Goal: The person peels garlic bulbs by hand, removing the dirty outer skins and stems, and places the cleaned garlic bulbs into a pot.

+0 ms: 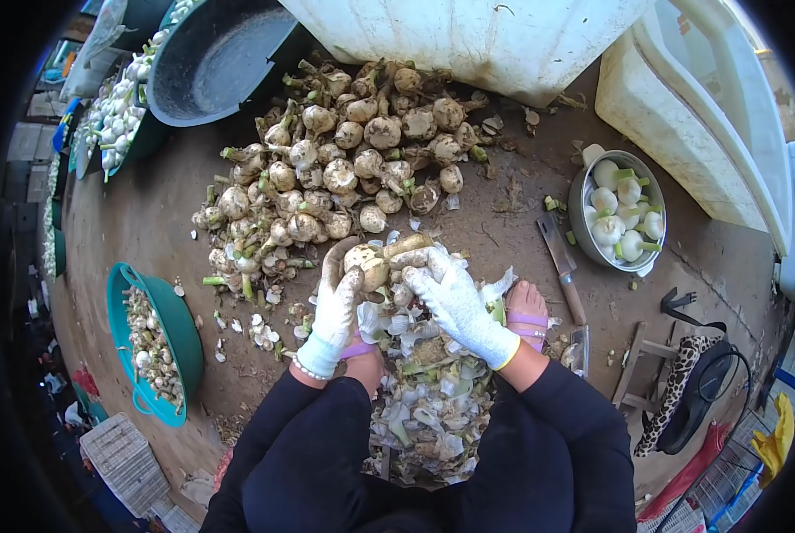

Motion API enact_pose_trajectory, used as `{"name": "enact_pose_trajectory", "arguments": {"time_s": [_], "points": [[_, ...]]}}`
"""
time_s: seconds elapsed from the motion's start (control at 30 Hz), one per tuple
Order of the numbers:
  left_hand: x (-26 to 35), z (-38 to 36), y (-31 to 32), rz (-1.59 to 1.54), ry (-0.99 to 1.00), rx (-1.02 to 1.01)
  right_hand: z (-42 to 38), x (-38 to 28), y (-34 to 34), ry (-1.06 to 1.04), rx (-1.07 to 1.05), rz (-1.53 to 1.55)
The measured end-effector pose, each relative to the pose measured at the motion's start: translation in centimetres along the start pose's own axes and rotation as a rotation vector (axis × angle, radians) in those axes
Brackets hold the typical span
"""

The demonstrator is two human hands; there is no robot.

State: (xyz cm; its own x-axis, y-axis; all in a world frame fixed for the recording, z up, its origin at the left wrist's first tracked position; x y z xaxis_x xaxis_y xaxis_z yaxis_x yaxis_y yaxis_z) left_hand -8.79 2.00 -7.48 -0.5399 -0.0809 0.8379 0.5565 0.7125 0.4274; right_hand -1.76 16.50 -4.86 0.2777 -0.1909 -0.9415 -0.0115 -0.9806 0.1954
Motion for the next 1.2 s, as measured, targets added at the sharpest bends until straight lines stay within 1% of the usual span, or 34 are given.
{"name": "enact_pose_trajectory", "arguments": {"time_s": [0.03,0.07,0.1,0.17,0.23,0.37,0.43,0.47,0.53,0.6,0.63,0.67,0.7,0.73,0.77,0.8,0.83,0.87,0.9,0.93,0.97,1.1,1.17,1.2], "points": [[0.0,0.1,-0.2,-0.02,0.048,0.028,0.1,-0.2,0.2,-0.023,-0.018,-0.095],[-0.2,0.1,0.0,-0.018,0.048,0.026,0.2,-0.4,0.5,-0.047,-0.035,-0.192],[-0.1,0.1,0.3,-0.003,0.07,0.016,0.2,0.7,0.4,0.019,-0.034,-0.155],[-0.1,0.0,0.5,0.012,0.091,0.007,0.1,-0.6,0.3,0.031,-0.006,-0.164],[0.4,0.0,0.4,0.161,0.126,0.033,0.0,-0.9,0.0,0.043,0.021,-0.172],[0.8,-0.5,1.0,0.175,0.151,0.041,0.0,-1.6,-0.2,0.04,0.052,-0.272],[-0.1,-0.6,0.4,0.082,0.089,0.061,0.2,-1.4,-0.2,0.053,0.055,-0.303],[0.1,-0.7,0.4,0.083,0.091,0.063,0.3,-1.3,-0.2,0.013,0.056,-0.365],[-0.7,-0.7,0.6,-0.163,0.028,0.061,0.2,-1.6,-0.1,-0.029,0.058,-0.428],[-0.8,-0.6,-0.2,-0.149,0.058,0.08,-0.3,0.4,0.0,0.098,0.041,0.05],[-0.7,-0.7,-0.6,-0.136,0.085,0.1,-0.4,0.2,0.2,0.099,0.042,0.05],[-0.8,-0.7,-0.5,-0.138,0.084,0.1,-0.7,0.5,0.0,0.125,0.092,0.217],[0.2,-0.7,-0.3,0.004,0.154,0.1,-1.0,1.1,-0.1,0.149,0.143,0.384],[1.2,-0.9,0.1,0.147,0.223,0.1,-0.7,1.6,-0.2,0.149,0.146,0.381],[1.7,-0.6,1.1,0.266,0.268,0.04,-0.1,2.6,0.0,0.153,0.106,0.399],[1.5,-0.9,2.2,0.264,0.255,-0.01,0.3,3.2,0.3,0.157,0.066,0.418],[1.9,-0.9,2.6,0.44,0.29,-0.033,0.5,2.9,0.2,0.132,0.055,0.323],[2.2,-1.0,3.0,0.618,0.323,-0.055,0.5,2.9,0.0,0.131,0.057,0.328],[2.2,-1.1,2.9,0.621,0.321,-0.057,0.6,3.2,0.1,0.147,0.034,0.402],[3.7,-1.3,4.3,0.835,0.352,-0.053,0.7,3.4,0.3,0.162,0.009,0.473],[4.6,-1.4,5.4,1.047,0.384,-0.048,0.7,2.2,0.2,0.11,0.033,0.502],[3.9,-1.4,4.6,1.147,0.399,0.006,0.4,2.7,-0.1,0.123,0.015,0.424],[5.1,-1.6,6.0,1.315,0.41,-0.012,0.3,2.8,-0.3,0.181,-0.011,0.327],[5.6,-1.8,6.3,1.316,0.411,-0.012,0.3,3.1,-0.4,0.18,-0.012,0.327]]}}
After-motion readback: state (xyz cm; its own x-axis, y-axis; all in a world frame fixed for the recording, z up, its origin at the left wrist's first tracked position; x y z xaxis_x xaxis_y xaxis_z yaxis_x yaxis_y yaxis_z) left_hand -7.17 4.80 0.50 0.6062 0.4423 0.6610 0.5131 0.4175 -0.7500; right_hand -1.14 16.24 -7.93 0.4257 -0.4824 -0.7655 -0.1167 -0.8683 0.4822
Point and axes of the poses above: each hand's wrist, its own z-axis towards the middle knuckle, its own y-axis out of the palm, x = y × z, the point moved 10 cm from there along z, towards the middle knuckle, and after that the axes turned 14 degrees about -x, right-handed, at the moved point
